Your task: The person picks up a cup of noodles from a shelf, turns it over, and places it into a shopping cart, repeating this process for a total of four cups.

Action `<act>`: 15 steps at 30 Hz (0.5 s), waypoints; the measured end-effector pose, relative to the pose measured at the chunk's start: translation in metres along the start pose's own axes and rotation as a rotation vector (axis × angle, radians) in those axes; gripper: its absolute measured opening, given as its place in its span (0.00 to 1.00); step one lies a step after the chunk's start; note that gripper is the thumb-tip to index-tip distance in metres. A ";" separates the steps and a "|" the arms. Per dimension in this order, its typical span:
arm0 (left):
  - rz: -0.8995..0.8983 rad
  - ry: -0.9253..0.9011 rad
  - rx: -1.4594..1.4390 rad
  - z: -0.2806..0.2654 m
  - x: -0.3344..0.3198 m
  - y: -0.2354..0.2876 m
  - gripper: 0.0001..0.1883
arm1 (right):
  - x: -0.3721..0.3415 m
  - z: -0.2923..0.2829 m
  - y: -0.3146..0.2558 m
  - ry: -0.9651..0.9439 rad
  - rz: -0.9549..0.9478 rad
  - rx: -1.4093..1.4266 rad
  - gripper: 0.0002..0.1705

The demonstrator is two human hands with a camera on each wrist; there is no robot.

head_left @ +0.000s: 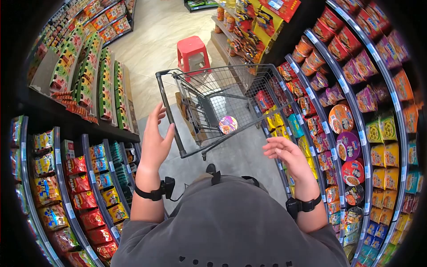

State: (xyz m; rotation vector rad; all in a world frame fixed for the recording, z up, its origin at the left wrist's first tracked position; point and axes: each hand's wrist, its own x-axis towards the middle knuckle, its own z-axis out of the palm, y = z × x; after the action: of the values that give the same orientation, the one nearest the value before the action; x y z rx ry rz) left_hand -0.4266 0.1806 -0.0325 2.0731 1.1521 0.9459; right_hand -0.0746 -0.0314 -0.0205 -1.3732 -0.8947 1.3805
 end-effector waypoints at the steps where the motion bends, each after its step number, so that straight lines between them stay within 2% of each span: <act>1: -0.007 0.001 -0.005 -0.003 0.002 -0.009 0.35 | 0.009 0.006 -0.001 0.010 0.024 0.006 0.22; 8: -0.105 -0.098 -0.052 0.002 0.018 -0.057 0.35 | 0.047 0.029 0.003 0.028 0.130 0.012 0.24; 15: -0.144 -0.237 -0.087 0.047 0.044 -0.079 0.36 | 0.078 0.006 0.014 0.062 0.198 0.043 0.24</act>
State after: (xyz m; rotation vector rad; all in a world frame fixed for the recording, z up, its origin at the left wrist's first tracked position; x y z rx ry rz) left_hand -0.4089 0.2487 -0.1063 1.9439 1.0982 0.6514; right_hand -0.0751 0.0398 -0.0551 -1.4941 -0.6993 1.4883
